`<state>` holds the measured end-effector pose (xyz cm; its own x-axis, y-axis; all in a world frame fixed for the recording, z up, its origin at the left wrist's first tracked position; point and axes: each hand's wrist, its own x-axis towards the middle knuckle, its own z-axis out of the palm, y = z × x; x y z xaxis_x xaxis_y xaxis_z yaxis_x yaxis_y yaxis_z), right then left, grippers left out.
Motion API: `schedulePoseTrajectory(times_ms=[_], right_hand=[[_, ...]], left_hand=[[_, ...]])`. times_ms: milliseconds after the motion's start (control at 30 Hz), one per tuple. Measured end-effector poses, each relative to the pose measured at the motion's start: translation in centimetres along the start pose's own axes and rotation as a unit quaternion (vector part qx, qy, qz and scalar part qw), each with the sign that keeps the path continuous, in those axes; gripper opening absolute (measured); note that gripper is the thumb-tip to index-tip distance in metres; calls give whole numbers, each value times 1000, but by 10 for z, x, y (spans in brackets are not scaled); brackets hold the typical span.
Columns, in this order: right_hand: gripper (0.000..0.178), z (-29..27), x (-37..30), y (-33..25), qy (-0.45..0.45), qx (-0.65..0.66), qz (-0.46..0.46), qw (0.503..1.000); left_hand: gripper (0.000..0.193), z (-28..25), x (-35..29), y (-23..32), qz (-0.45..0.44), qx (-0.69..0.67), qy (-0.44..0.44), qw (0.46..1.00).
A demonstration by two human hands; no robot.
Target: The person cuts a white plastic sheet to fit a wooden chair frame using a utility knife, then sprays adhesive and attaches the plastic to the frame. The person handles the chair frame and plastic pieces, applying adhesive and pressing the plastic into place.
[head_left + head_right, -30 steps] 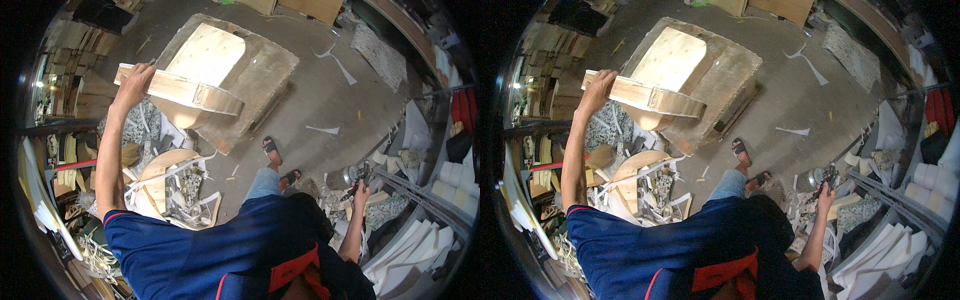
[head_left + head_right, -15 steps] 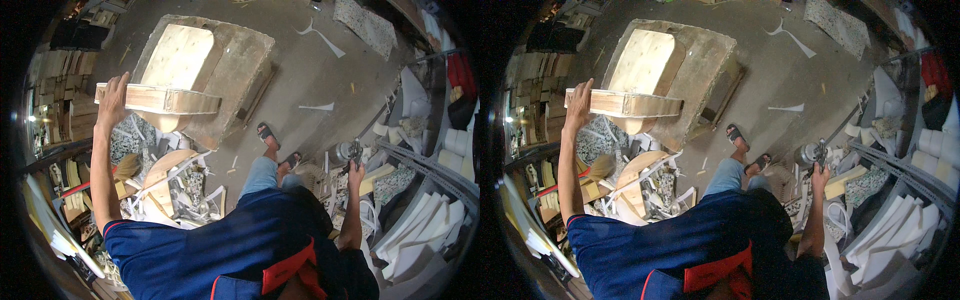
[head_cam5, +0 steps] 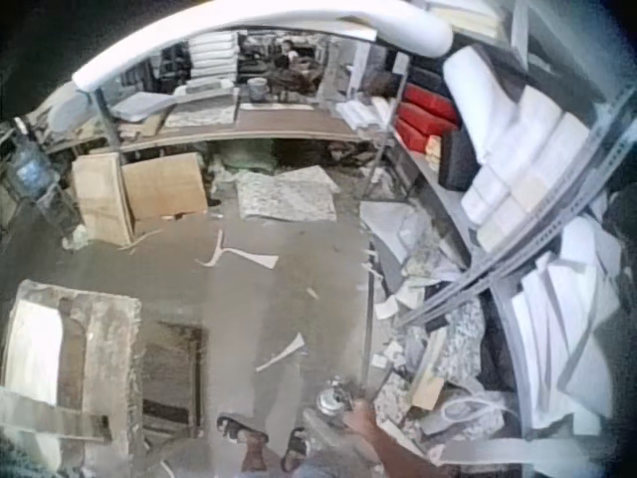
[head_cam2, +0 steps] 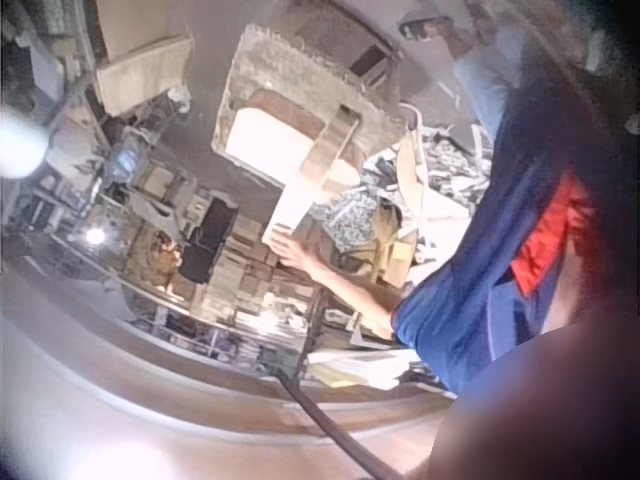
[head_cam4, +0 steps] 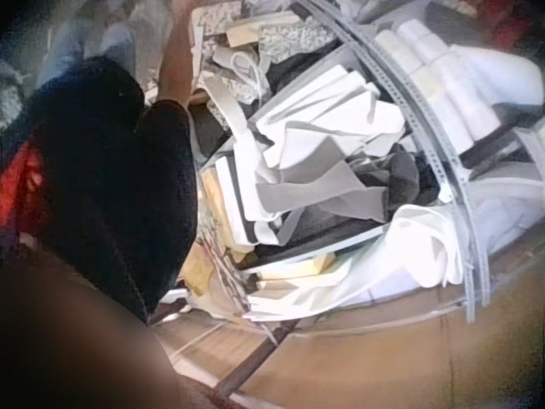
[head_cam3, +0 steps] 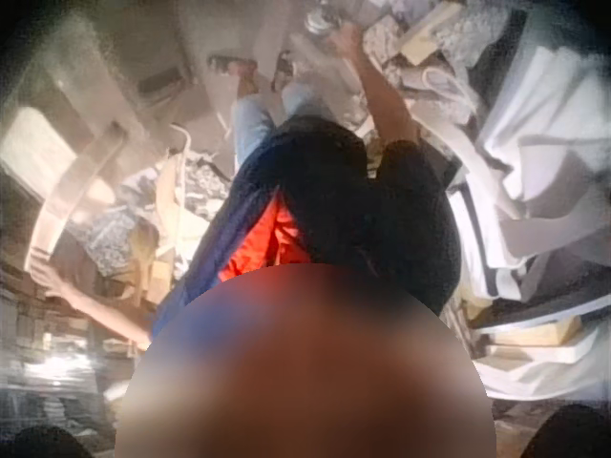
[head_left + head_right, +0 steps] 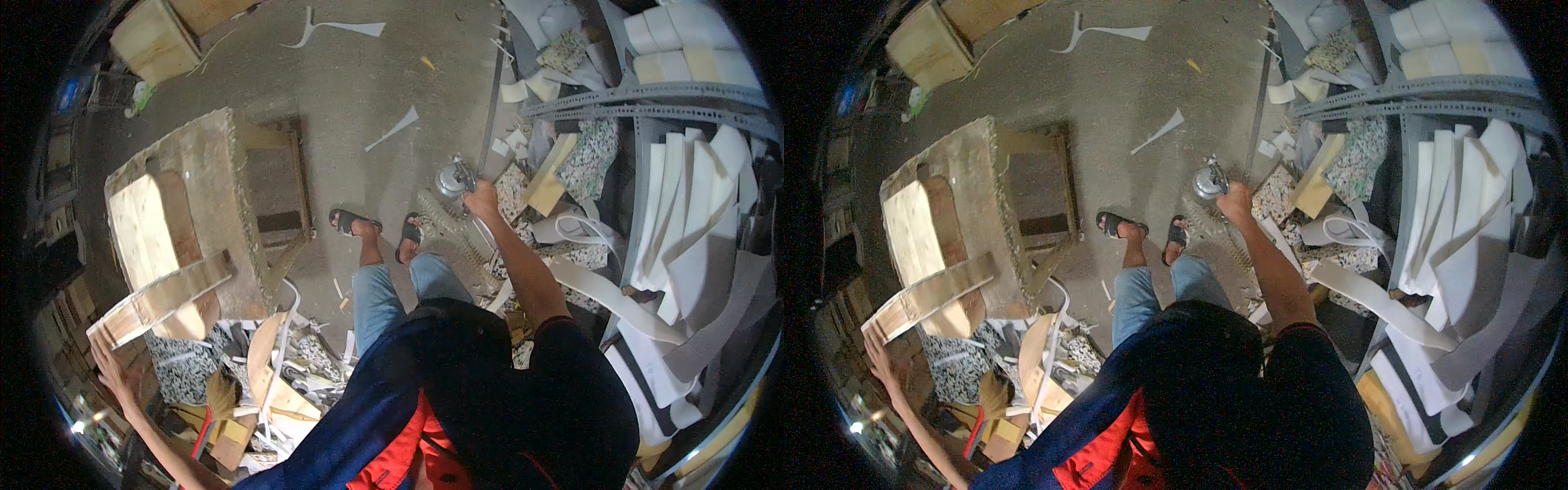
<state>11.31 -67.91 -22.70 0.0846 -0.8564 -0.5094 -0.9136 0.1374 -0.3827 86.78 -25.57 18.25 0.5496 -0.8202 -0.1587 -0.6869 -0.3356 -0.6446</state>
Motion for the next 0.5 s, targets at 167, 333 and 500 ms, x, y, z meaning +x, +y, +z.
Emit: schedulePoseTrajectory(times_ms=[167,333,500], right_hand=[[35,58,72,62,-2,22,-69,997],[22,151,126,156,166,-169,-218,947],[21,144,128,115,76,-49,-193,977]], left_hand=[[94,-19,-8,39,-64,-62,-133,987],[79,-58,53,66,-154,-84,-139,975],[61,9,-2,53,-200,-266,-48,942]])
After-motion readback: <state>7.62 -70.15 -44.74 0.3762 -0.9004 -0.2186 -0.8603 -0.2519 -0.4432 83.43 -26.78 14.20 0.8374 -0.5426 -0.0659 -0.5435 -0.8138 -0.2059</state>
